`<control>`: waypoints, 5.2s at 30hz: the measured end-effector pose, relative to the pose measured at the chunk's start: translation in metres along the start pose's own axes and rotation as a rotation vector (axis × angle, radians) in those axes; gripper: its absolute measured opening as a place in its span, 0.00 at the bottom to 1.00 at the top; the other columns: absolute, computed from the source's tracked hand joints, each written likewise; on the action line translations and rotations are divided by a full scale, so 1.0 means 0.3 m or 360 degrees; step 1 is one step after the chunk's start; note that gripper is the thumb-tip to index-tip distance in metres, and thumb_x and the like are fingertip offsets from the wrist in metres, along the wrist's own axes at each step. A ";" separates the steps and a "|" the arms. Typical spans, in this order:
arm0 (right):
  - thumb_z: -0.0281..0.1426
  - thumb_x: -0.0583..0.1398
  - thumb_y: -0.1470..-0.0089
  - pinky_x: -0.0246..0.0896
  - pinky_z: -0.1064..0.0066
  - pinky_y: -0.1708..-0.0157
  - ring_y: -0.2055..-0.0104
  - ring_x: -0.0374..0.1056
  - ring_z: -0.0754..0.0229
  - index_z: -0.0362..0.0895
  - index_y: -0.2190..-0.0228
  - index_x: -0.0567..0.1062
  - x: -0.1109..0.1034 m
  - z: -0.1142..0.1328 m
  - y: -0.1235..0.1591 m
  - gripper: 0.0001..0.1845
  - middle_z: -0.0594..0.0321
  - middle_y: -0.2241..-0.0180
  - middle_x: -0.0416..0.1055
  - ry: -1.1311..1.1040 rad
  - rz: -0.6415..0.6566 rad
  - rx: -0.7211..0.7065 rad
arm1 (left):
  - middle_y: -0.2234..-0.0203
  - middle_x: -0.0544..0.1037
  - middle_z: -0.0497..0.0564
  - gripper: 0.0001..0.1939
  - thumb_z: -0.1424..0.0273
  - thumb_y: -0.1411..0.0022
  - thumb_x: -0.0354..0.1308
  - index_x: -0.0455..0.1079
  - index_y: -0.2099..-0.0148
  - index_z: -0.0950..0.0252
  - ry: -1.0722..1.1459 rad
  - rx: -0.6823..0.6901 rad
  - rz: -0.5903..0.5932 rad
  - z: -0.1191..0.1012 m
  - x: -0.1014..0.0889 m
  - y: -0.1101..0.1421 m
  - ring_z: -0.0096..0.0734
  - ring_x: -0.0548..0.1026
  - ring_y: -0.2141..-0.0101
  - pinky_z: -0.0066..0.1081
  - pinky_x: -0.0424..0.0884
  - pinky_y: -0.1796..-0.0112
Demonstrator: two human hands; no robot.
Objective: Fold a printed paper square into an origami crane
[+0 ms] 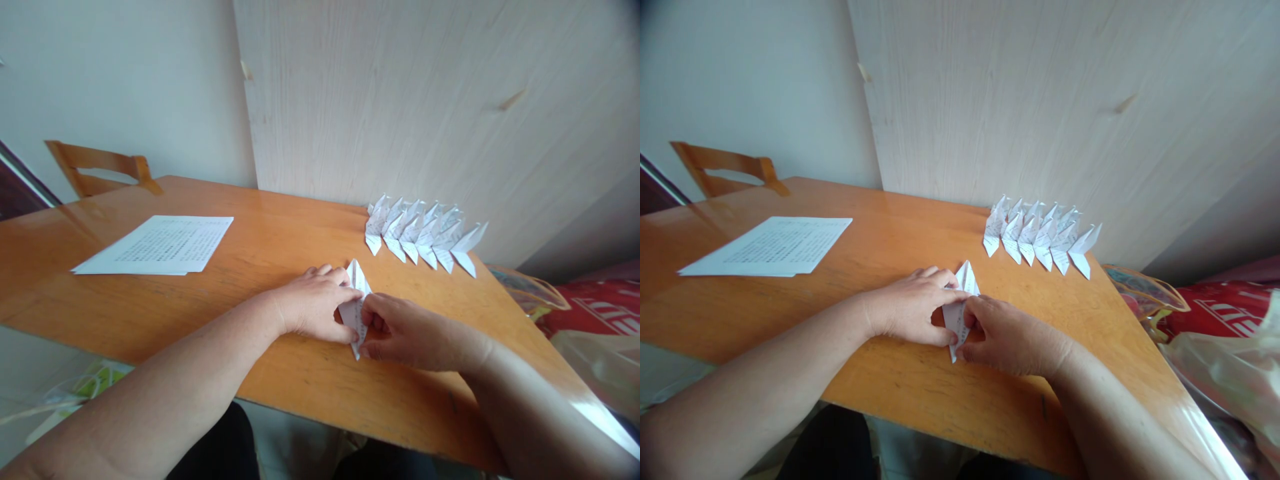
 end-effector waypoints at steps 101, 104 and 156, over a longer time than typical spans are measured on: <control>0.26 0.50 0.38 0.50 0.67 0.76 0.71 0.75 0.51 0.43 0.52 0.71 0.017 0.024 0.068 0.16 0.53 0.68 0.79 0.1066 -0.0034 0.0216 | 0.58 0.71 0.53 0.20 0.65 0.41 0.67 0.77 0.45 0.55 0.0421 0.0383 -0.0282 0.046 0.040 -0.059 0.36 0.70 0.57 0.32 0.67 0.54; 0.27 0.51 0.39 0.48 0.66 0.77 0.74 0.73 0.52 0.43 0.53 0.72 0.012 0.037 0.081 0.15 0.54 0.70 0.78 0.1055 -0.0053 0.0215 | 0.58 0.71 0.52 0.20 0.64 0.41 0.67 0.78 0.46 0.55 0.0439 0.0352 -0.0298 0.047 0.038 -0.057 0.36 0.71 0.57 0.32 0.68 0.54; 0.26 0.59 0.49 0.70 0.63 0.52 0.60 0.76 0.57 0.41 0.65 0.75 0.003 -0.085 -0.109 0.08 0.54 0.62 0.78 -0.2074 -0.0548 0.0133 | 0.30 0.48 0.65 0.64 0.60 0.48 0.71 0.28 0.25 0.62 0.0658 0.0129 -0.0250 0.076 0.045 -0.049 0.49 0.52 0.32 0.43 0.54 0.37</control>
Point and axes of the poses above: each hand's wrist, its own y-axis away from the middle knuckle, its own x-axis out of the palm, z = x × y, the point moved 7 cm from there along -y, towards the middle knuckle
